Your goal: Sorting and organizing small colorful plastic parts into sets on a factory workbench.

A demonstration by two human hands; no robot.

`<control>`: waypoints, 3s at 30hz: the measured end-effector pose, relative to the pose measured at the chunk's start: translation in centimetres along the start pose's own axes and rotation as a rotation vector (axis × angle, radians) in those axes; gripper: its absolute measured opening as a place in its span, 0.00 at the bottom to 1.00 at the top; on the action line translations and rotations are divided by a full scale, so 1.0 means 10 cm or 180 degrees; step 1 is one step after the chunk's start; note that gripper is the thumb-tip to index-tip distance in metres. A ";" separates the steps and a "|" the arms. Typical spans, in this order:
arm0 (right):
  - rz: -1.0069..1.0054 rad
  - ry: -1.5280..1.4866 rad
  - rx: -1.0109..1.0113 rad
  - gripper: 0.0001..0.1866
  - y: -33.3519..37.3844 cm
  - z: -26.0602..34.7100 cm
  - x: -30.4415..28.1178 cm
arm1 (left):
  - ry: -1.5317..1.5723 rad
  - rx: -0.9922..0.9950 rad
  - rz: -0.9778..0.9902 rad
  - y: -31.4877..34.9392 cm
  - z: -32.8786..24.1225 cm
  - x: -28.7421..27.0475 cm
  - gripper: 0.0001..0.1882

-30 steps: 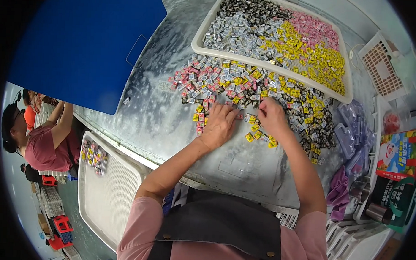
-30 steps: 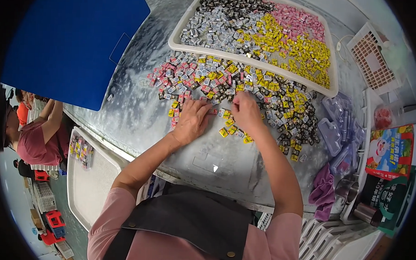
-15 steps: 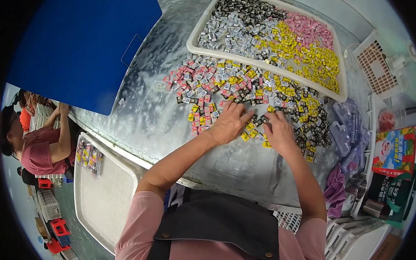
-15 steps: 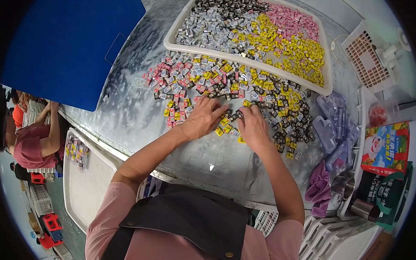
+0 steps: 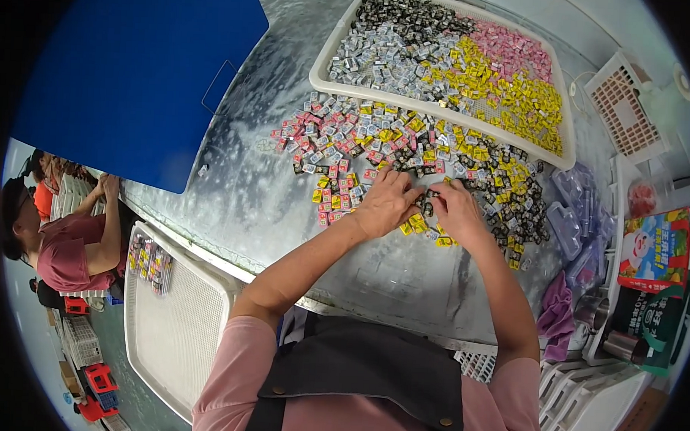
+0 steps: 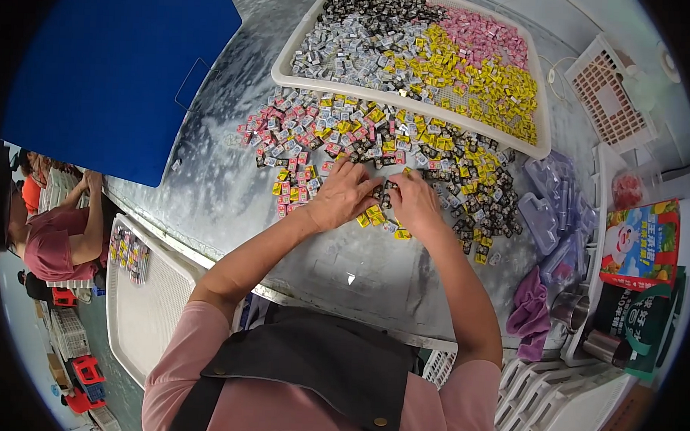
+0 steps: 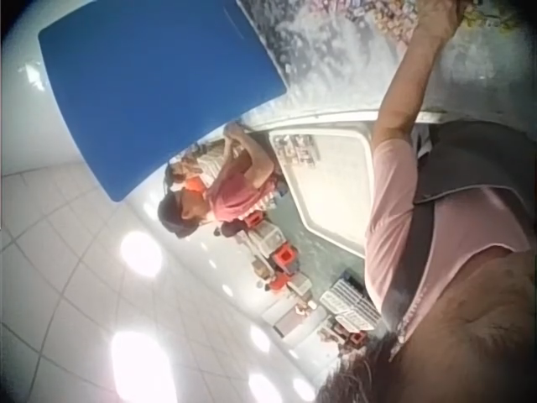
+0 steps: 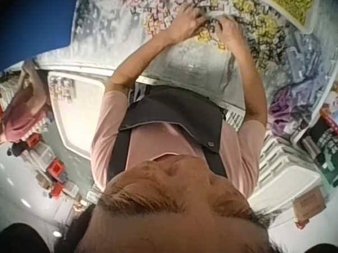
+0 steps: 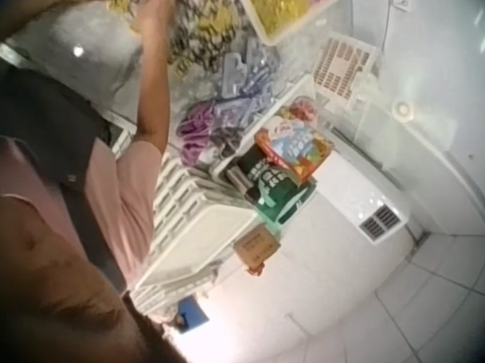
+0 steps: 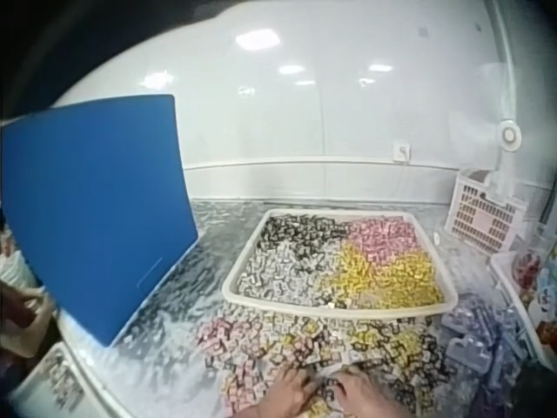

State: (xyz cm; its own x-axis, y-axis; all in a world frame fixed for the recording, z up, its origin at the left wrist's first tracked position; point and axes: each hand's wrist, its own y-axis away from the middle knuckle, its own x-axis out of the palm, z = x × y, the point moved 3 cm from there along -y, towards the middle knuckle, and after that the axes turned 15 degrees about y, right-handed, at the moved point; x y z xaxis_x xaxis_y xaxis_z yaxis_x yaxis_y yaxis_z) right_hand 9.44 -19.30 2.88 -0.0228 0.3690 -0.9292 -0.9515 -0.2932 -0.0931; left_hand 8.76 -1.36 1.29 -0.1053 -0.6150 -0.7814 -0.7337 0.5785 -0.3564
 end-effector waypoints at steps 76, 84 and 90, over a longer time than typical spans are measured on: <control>0.0774 0.0252 -0.0218 0.14 0.13 -0.03 -0.03 | 0.0072 -0.0488 -0.0254 0.36 0.00 -0.16 0.18; 0.0698 0.0086 -0.0050 0.21 0.15 0.01 -0.10 | -0.0228 -0.0990 -0.0661 0.05 0.26 -0.20 0.13; 0.0703 0.0030 -0.0100 0.21 0.15 -0.04 -0.07 | -0.0506 -0.0719 -0.0572 0.19 0.33 -0.32 0.07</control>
State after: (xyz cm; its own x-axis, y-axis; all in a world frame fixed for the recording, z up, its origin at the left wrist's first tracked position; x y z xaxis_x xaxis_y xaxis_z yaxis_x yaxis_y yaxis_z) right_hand 8.14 -20.39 3.29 -0.2267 0.2845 -0.9315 -0.9136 -0.3935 0.1022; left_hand 9.96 3.51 1.44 0.1324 -0.5947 -0.7929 -0.8632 0.3240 -0.3871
